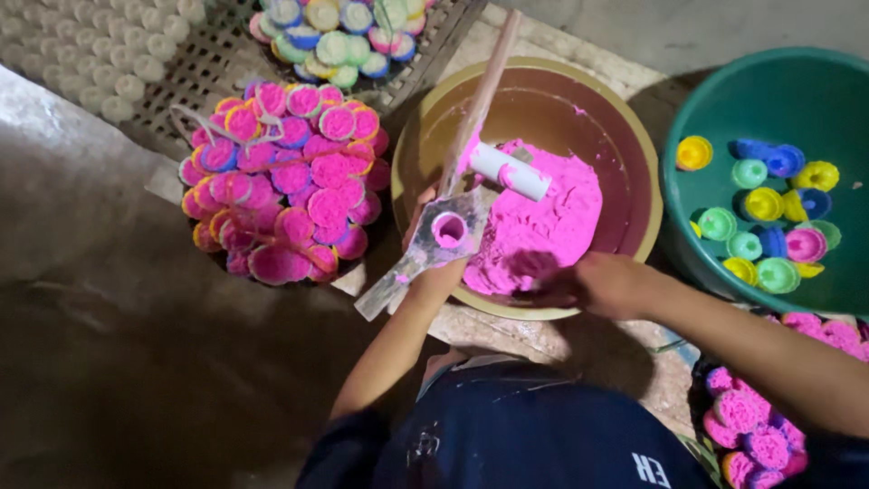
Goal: The person scoops pink powder into a handheld mold, presses it with a wooden stick, and ejects the formed item into a basket. The person repeats this process to fill the basket with pink molded pieces.
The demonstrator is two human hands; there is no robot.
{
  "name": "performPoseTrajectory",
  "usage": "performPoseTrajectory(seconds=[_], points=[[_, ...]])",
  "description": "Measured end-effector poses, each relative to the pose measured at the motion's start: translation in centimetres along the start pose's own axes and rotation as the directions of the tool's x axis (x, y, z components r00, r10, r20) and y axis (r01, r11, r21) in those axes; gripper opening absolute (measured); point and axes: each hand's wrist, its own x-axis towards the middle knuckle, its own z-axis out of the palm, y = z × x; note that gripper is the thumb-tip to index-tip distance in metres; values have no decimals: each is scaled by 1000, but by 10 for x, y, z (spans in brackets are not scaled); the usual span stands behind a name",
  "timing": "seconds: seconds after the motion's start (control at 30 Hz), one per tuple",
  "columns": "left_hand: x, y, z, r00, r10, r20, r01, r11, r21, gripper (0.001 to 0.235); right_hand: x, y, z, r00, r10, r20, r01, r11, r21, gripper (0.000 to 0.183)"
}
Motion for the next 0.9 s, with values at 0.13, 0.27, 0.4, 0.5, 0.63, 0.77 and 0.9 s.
performPoseTrajectory(seconds=[0.13, 0.27, 0.4, 0.5, 0.63, 0.77, 0.9], points=[[7, 5, -2, 989, 140, 45, -147, 957, 249, 47, -61, 15, -22, 995, 82, -62, -75, 992, 106, 37], [13, 20, -1, 980, -67, 187, -15, 914, 406, 53, -100, 23, -58, 988, 87, -127, -13, 869, 494, 43], [16, 37, -2, 895, 114, 431, -242, 936, 254, 47, -110, -2, -96, 963, 229, -139, -227, 973, 32, 40], [17, 41, 5, 838, 18, 545, -192, 945, 264, 51, -98, -46, -101, 946, 206, -252, -305, 832, -464, 32], [1, 37, 21, 840, -85, 536, 17, 991, 131, 38, -71, -95, -68, 895, -279, -348, -153, 541, -827, 36], [-7, 26, 12, 846, 46, 531, -155, 974, 163, 49, -84, -98, -44, 889, -379, -258, -89, 410, -908, 43], [16, 23, -4, 783, -221, 581, -56, 906, 420, 42, -125, -82, -63, 907, -179, -381, -182, 650, -738, 57]])
